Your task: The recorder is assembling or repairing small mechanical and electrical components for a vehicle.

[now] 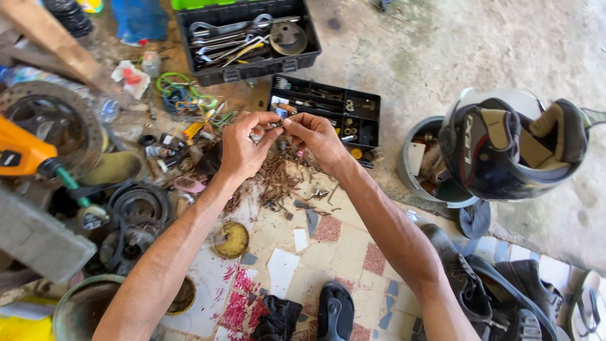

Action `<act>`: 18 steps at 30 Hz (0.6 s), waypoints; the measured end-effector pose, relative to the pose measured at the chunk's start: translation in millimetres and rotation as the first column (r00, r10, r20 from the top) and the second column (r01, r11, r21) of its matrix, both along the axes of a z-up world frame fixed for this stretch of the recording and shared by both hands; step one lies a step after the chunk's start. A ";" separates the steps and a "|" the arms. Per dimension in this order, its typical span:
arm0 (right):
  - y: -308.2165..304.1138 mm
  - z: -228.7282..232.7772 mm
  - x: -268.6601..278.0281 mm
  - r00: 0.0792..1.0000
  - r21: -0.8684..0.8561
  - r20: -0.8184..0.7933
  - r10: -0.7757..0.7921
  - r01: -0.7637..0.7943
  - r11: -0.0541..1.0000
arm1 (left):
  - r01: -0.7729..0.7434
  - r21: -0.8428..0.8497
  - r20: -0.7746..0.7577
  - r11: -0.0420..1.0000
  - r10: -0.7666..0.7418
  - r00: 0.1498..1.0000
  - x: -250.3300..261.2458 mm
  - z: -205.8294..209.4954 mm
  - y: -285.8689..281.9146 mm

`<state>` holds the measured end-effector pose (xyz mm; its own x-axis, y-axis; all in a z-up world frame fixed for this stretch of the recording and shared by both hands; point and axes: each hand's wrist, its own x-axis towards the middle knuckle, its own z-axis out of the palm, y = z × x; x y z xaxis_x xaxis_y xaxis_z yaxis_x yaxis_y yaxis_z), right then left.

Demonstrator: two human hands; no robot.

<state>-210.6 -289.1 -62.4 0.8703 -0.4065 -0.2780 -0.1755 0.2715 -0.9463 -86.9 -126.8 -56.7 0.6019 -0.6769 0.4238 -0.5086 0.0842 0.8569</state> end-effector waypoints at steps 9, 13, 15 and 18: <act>-39.1 -44.5 -50.6 0.985 -0.044 -0.156 -0.069 0.063 0.997 | 0.113 0.093 0.031 0.989 -0.117 0.993 -34.6 -42.0 -64.1; -65.7 -73.2 -68.7 0.972 -0.051 -0.205 -0.118 0.110 0.993 | 0.143 0.154 0.096 0.978 -0.159 0.983 -44.5 -64.1 -99.5; -78.7 -86.1 -74.8 0.960 -0.086 -0.226 -0.164 0.148 0.985 | 0.180 0.156 0.199 0.971 -0.210 0.957 -46.6 -81.1 -118.4; -99.4 -105.0 -84.3 0.940 -0.102 -0.233 -0.249 0.231 0.968 | 0.200 0.170 0.189 0.965 -0.231 0.954 -51.7 -90.7 -146.9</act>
